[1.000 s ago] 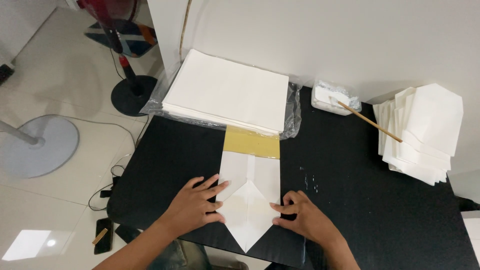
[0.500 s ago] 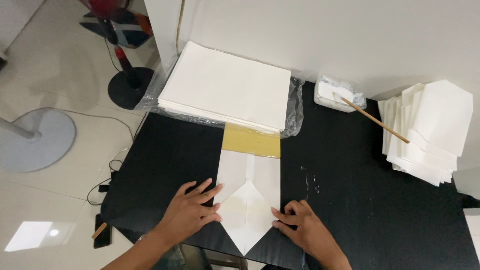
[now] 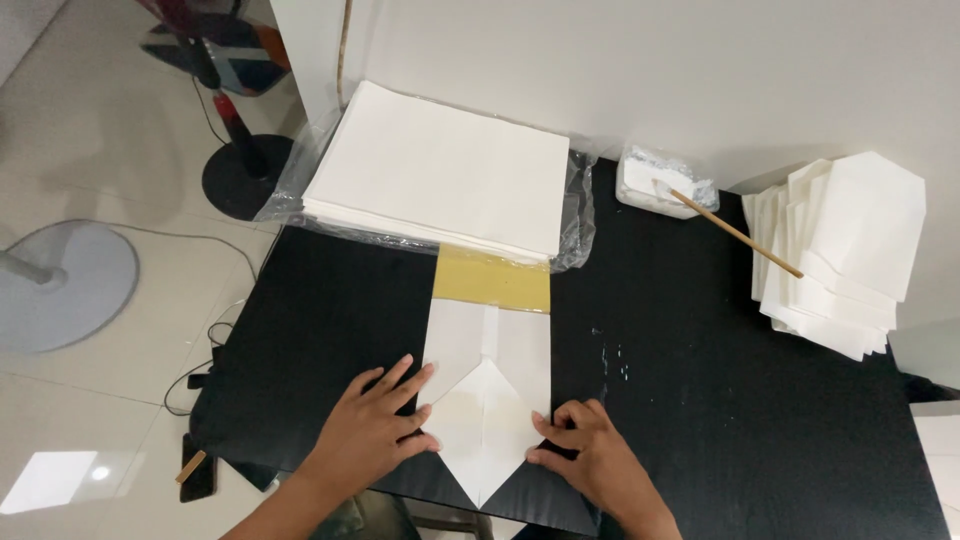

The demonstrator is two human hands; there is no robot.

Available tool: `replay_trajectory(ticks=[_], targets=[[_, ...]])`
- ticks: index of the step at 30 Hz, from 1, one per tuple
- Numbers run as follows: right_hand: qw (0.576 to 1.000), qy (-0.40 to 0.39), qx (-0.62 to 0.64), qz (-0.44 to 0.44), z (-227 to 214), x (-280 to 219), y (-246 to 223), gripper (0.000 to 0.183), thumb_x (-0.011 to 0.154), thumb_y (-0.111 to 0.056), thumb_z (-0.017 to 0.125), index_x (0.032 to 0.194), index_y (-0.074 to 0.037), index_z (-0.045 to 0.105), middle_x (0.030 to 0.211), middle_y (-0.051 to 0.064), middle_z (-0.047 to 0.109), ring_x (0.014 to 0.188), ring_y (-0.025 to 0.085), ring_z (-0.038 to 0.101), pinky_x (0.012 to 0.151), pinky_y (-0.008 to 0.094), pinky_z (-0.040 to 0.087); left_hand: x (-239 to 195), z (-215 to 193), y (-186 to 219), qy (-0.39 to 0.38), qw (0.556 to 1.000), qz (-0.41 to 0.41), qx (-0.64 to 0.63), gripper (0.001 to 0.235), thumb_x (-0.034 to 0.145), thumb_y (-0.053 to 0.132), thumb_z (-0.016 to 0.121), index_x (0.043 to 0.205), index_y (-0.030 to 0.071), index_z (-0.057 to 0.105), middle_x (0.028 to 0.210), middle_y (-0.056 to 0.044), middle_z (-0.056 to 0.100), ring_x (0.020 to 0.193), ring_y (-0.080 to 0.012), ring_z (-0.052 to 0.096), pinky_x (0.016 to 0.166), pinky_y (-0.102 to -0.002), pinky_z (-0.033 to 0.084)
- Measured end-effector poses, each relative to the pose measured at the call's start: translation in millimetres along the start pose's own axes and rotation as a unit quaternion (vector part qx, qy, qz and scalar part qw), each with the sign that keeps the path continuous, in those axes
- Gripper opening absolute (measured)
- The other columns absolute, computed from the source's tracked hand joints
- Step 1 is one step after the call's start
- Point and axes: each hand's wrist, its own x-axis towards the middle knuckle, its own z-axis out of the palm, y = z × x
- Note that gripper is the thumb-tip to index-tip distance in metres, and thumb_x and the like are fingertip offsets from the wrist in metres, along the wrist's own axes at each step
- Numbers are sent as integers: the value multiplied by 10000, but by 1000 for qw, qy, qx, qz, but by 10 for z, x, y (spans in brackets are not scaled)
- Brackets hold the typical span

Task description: Manually folding paper sheets and applying glue with a brush to assemble paper bags.

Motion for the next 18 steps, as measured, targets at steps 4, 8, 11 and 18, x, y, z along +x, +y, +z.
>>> replay_trajectory(ticks=[4,8,11,18], targets=[[999,24,-21,8,133,-56,-4,474,856,-346,829,1304,-216,745,974,-40,605,951,146,512,840,303,473,-34,-12,74,-19,999,-39,28,450,891,555,725,1049,141,799,1545,-94,524,1418,-352,459,1064,-547,389],[994,91,-35,-57,189,-93,-84,412,831,-296,853,1199,-127,775,997,4,670,920,196,555,777,374,498,-58,-81,132,-30,997,-68,16,452,918,551,703,1128,159,784,1555,-85,512,1442,-349,431,1072,-557,387],[996,58,-73,-8,132,-52,-68,414,836,-383,835,1217,-226,792,975,-16,605,926,188,512,760,364,480,-75,6,73,-44,997,-62,21,485,934,571,664,1169,161,773,1564,-79,502,1453,-350,412,1057,-568,387],[992,69,-92,-42,105,-35,-38,444,838,-379,846,1251,-231,783,1013,-7,596,938,177,533,764,334,497,-17,-38,41,-84,994,-56,31,554,912,610,673,1266,188,728,1607,-72,435,1465,-341,369,1085,-565,338]])
